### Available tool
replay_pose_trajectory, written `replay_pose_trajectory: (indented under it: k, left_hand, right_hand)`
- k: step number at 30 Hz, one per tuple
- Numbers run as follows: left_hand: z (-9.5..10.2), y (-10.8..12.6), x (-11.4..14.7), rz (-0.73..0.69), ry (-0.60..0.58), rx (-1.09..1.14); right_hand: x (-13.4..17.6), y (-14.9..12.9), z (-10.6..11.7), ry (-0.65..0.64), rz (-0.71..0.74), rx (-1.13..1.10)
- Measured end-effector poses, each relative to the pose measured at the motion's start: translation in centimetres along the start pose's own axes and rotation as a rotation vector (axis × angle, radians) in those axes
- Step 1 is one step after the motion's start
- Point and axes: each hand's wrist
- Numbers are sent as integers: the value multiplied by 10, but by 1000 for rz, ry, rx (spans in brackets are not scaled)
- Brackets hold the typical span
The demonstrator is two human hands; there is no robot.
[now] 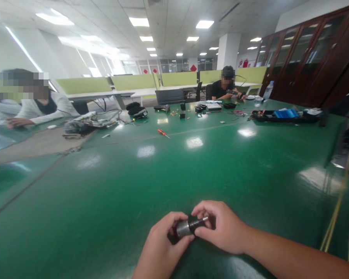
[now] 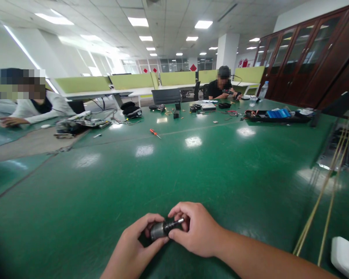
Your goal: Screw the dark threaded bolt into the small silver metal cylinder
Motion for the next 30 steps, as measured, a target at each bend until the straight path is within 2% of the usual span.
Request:
replay_pose_trajectory:
  k: [8, 15, 30]
  left_hand:
    - [0, 3, 4, -108, -56, -8]
    - [1, 2, 2, -149, -45, -14]
    - [2, 2, 5, -154, -2, 38]
  right_hand:
    - [0, 0, 2, -24, 74, 104]
    - [0, 2, 3, -25, 100, 115]
    - [1, -4, 4, -15, 100, 123]
Point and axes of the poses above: each hand's wrist, its own x-axis away from the middle knuckle, its own z-axis out of the back of the hand, y = z × x, and after that the axes turned 2 degrees about z, right-handed
